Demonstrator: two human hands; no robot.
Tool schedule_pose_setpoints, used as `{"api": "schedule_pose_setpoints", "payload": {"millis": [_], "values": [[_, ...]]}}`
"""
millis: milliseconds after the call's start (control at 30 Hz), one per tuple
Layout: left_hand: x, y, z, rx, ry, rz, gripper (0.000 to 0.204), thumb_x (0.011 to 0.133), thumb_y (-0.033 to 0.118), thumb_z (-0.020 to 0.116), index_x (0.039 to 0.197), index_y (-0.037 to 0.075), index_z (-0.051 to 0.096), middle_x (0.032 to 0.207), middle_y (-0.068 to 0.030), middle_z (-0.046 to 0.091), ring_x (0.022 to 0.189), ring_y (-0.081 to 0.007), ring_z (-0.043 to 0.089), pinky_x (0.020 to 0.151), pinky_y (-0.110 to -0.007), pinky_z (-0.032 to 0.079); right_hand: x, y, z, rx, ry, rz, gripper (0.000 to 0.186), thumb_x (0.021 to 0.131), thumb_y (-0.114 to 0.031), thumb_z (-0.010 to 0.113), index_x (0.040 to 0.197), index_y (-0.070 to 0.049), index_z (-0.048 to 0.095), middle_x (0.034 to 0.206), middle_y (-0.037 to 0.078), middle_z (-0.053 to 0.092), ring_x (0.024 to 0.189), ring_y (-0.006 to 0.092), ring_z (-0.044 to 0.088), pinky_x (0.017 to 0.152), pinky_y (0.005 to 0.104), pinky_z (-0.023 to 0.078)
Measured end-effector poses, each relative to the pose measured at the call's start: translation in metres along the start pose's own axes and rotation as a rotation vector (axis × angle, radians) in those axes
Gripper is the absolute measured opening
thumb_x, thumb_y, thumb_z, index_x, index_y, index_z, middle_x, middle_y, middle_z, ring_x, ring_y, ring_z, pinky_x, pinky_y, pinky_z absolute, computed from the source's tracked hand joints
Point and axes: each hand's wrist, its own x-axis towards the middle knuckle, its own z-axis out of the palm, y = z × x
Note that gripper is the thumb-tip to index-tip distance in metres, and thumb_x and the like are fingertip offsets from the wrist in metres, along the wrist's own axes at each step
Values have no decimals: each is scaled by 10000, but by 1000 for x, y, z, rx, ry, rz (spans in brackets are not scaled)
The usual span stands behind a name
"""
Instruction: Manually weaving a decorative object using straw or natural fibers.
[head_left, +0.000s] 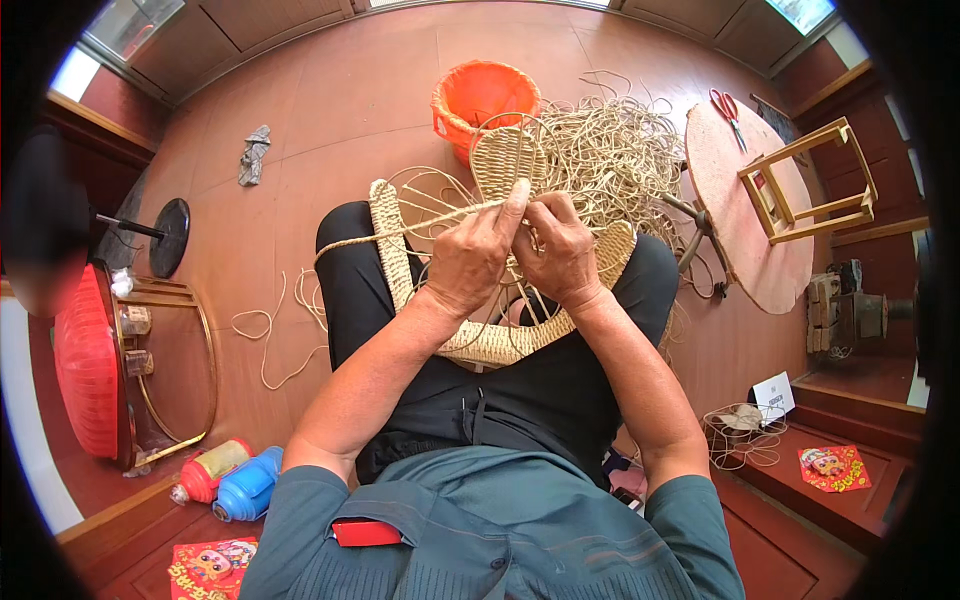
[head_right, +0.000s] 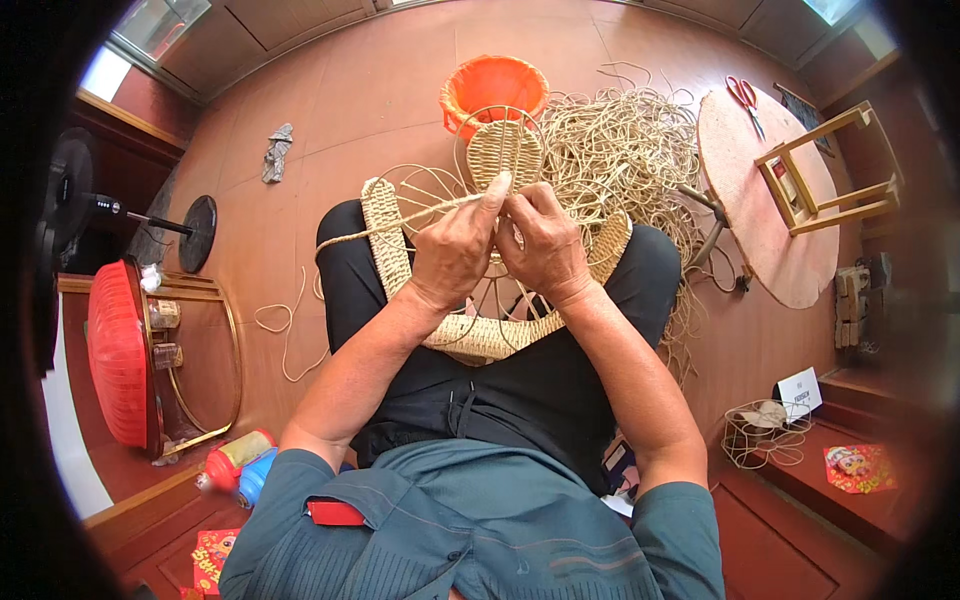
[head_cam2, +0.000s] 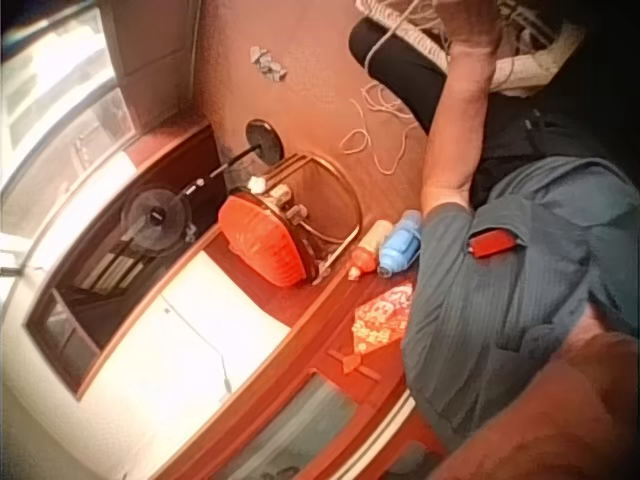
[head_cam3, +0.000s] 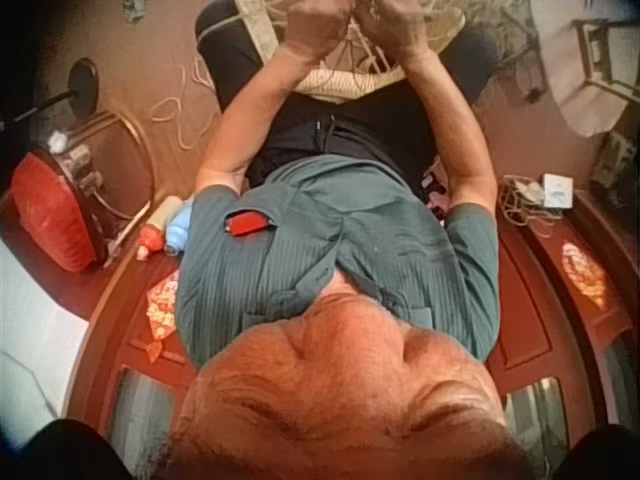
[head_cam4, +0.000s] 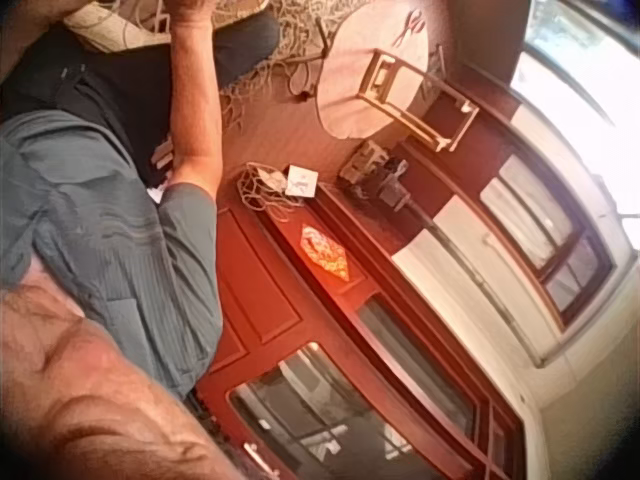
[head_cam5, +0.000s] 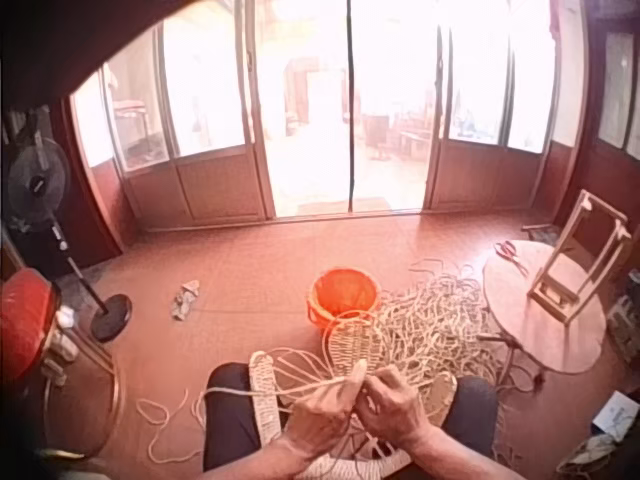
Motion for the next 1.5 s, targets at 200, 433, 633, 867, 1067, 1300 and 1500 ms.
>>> {"api": "schedule_pose_setpoints", "payload": {"millis": [200, 433, 633, 867, 1067, 1300, 1500], "values": [[-7, 2, -14, -76, -46, 35, 611, 913, 23, 696, 1506, 98, 565, 1004, -101, 699, 849, -269, 740, 751, -378, 612, -1, 4, 0, -39, 25, -16, 157, 859, -29, 728, 1006, -61, 681, 916, 104, 603, 818, 322, 661, 704, 427, 575], [-18, 13, -31, -739, -122, -641, 215, 1055, 107, 671, 1257, 35, 647, 841, -73, 681, 775, -118, 680, 688, -334, 541, -2, 4, -1, -31, 26, -14, 167, 859, -36, 742, 999, -67, 656, 941, 117, 621, 826, 319, 671, 703, 418, 569], [-42, 5, -37, -320, -248, -413, 173, 1076, 246, 632, 1115, 87, 689, 773, -157, 706, 688, -379, 714, 597, -466, 528, -1, 5, -2, -13, 5, -23, 224, 879, -50, 761, 1067, -52, 639, 953, 128, 623, 824, 324, 665, 702, 418, 555], [-49, 14, -45, -290, -244, -331, 164, 1076, 219, 632, 1063, 72, 704, 763, -136, 710, 685, -345, 735, 592, -425, 542, -6, 9, -2, -28, -53, -38, 223, 890, -40, 752, 1078, -50, 633, 976, 129, 631, 843, 334, 672, 740, 420, 564], [-39, 14, -99, -738, -387, -667, 211, 1074, 201, 650, 1030, 20, 750, 774, -69, 694, 738, -124, 649, 706, -283, 513, -2, 1, -4, -33, -19, -34, 311, 879, -86, 785, 1148, -57, 632, 1074, 146, 670, 939, 349, 715, 796, 410, 595], [-107, -26, -200, -621, -391, -918, 136, 1001, 147, 753, 957, 19, 765, 758, 59, 601, 676, -26, 490, 590, -242, 373, -4, 14, 0, -44, 17, -1, 420, 855, -186, 875, 1164, -59, 620, 1012, 127, 679, 905, 314, 723, 762, 405, 588], [-244, -141, -328, 243, -383, -971, 154, 947, 212, 773, 954, 58, 761, 754, -39, 667, 711, -166, 624, 652, -337, 485, -1, 16, 2, -12, -2, -17, 366, 928, -265, 809, 1126, -69, 572, 977, 132, 654, 889, 356, 702, 753, 453, 567]]}}
